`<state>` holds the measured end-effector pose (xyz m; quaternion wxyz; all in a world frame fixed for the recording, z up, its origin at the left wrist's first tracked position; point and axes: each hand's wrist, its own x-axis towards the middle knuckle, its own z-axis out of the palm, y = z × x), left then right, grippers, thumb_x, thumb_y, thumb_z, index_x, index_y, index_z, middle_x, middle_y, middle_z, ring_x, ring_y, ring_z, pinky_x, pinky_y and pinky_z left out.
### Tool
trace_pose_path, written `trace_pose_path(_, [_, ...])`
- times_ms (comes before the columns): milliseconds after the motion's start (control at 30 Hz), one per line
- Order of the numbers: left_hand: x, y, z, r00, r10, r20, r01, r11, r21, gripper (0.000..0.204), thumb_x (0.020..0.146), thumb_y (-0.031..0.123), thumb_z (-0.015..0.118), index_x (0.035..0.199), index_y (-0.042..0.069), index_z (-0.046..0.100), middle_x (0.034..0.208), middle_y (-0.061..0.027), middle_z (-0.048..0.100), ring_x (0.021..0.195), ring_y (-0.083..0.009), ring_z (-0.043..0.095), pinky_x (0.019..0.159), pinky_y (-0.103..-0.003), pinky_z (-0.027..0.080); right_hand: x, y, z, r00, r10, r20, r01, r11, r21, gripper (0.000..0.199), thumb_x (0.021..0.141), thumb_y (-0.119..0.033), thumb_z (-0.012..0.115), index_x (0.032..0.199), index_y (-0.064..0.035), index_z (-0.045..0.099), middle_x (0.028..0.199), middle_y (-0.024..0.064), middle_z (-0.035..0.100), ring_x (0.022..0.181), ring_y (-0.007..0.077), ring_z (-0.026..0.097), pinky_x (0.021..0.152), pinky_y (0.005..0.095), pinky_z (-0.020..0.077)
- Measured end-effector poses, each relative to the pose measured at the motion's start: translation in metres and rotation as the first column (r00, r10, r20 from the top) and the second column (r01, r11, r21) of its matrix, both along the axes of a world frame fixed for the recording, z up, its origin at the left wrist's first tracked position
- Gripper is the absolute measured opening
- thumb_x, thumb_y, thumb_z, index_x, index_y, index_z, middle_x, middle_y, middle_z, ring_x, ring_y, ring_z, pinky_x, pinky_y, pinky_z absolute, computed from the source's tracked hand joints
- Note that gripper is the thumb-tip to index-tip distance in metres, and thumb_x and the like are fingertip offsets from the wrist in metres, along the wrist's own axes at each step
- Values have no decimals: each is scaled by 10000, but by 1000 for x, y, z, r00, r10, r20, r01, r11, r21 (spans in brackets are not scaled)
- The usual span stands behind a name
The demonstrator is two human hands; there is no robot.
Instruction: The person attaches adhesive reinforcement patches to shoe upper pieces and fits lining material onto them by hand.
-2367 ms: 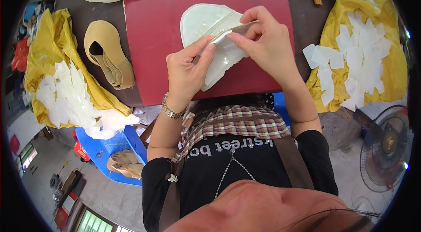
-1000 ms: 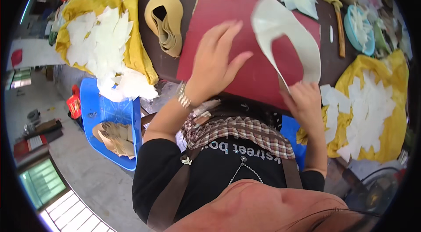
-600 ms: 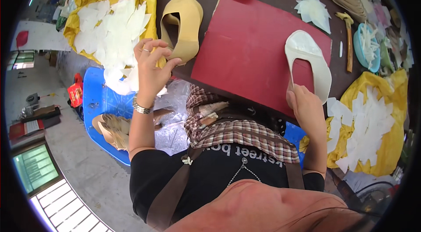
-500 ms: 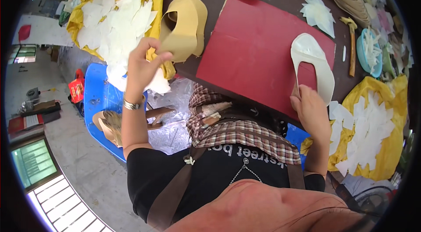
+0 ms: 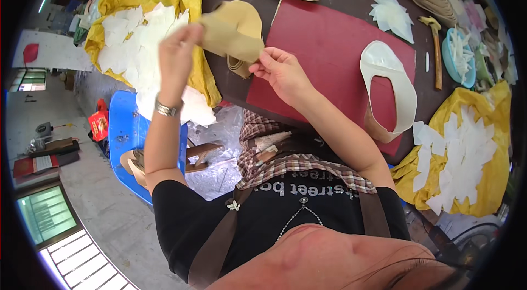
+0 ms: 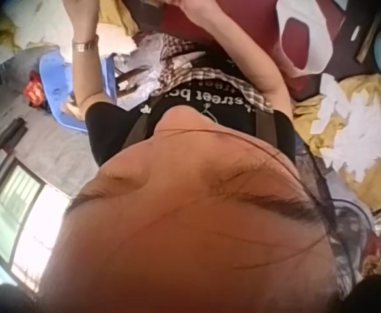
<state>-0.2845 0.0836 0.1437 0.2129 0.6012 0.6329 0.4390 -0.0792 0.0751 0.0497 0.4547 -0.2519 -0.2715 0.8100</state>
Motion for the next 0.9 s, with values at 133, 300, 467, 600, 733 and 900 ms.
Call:
trace_pose_path(133, [-2, 73, 53, 926, -257, 277, 202, 956, 211, 275, 904, 236, 599, 973, -27, 638, 876, -43, 654, 786, -99, 569, 735, -242, 436, 4, -21, -22, 992, -76, 100, 89, 988, -128, 182, 983, -175, 473, 993, -18, 564, 935, 70, 628, 844, 135, 614, 799, 278, 492])
trace_pose_path(300, [97, 77, 69, 585, -511, 630, 509, 836, 205, 211, 892, 107, 601, 1076, 8, 573, 1037, -66, 637, 949, -139, 607, 859, -277, 468, 25, -58, -11, 893, 14, 450, -8, 1000, -16, 266, 945, -102, 479, 1170, 32, 528, 1043, 128, 609, 984, 195, 606, 868, 308, 476])
trace_pose_path(467, [174, 9, -2, 485, -494, 722, 635, 767, 98, 259, 869, 79, 630, 1104, -5, 561, 1057, -61, 641, 960, -119, 593, 862, -264, 459, 143, -99, 81, 151, -752, 642, -465, 519, 717, 308, 819, -152, 658, 1076, -2, 579, 975, 133, 607, 912, 303, 582, 783, 368, 481])
trace_pose_path(600, [196, -29, -50, 283, -115, 952, 684, 721, -116, 210, 889, 62, 601, 1085, 11, 546, 1083, -82, 627, 972, -146, 624, 812, -268, 531, 202, -95, 93, -25, -733, 679, -469, 609, 640, 351, 761, -218, 719, 1024, -20, 597, 938, 117, 595, 879, 311, 552, 777, 386, 464])
trace_pose_path(733, [208, -58, -60, 122, -74, 990, 695, 718, -32, 210, 905, 40, 563, 1107, -13, 538, 1106, -98, 617, 976, -172, 632, 804, -285, 558, 195, -68, 59, 214, -756, 619, -362, 527, 769, 270, 783, -193, 697, 963, -15, 605, 945, 112, 592, 936, 314, 524, 810, 393, 427])
trace_pose_path(900, [203, -64, -67, 91, -56, 994, 636, 772, -14, 229, 930, 26, 508, 1148, -43, 526, 1125, -119, 609, 1009, -190, 618, 871, -311, 530, 200, -63, 56, 179, -711, 680, -516, 521, 680, 177, 815, -185, 658, 910, -41, 620, 1008, 89, 601, 1000, 302, 509, 794, 377, 412])
